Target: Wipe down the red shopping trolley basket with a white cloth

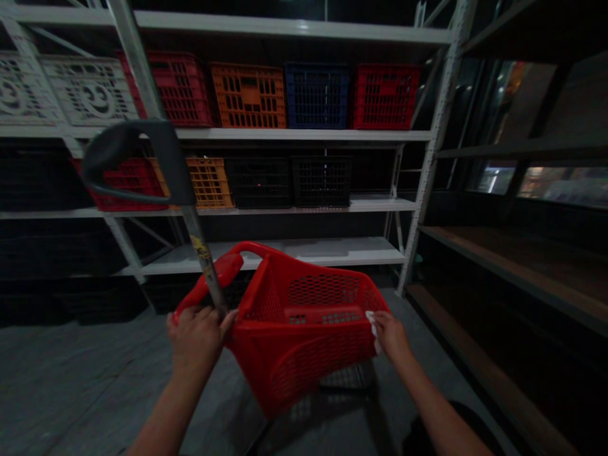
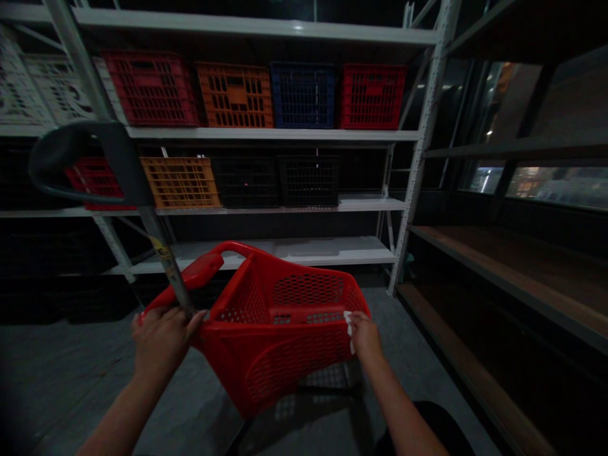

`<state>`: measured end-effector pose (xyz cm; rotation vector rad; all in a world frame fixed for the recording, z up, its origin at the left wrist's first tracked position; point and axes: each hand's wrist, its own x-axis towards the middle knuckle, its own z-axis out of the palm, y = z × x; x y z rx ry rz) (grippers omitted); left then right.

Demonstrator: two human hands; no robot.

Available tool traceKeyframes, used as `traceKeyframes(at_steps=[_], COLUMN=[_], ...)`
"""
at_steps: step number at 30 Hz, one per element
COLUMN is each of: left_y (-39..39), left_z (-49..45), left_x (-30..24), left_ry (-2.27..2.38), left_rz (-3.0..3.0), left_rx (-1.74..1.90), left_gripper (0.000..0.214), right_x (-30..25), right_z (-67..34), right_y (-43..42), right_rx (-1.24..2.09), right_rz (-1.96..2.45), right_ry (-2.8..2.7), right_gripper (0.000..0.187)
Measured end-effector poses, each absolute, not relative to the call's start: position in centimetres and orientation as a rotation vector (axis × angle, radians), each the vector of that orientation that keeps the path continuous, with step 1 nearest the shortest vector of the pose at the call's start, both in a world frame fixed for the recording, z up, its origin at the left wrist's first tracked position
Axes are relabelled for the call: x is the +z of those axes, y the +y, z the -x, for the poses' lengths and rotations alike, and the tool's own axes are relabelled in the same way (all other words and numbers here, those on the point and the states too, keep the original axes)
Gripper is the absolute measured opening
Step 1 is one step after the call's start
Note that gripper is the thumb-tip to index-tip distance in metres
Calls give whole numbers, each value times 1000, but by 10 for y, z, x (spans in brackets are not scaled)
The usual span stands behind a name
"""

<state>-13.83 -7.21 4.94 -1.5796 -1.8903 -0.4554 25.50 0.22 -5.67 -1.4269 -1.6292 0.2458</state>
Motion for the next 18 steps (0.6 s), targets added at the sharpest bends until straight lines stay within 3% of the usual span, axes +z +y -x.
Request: traceKeyframes(at_steps=[5,18], left_y=[-71,-80], left_z=[136,128], left_x=[49,52], left_ry=[-1903,-1903], left_rz=[1577,1558], left_rx=[-454,-457], left_gripper=[40,43], right_x=[-61,13], right_z=[-281,-33], right_y=[10,-41], right_rx=[225,538], right_rz=[1455,808], right_ry=[-1648,-1946], right_gripper=[26,22])
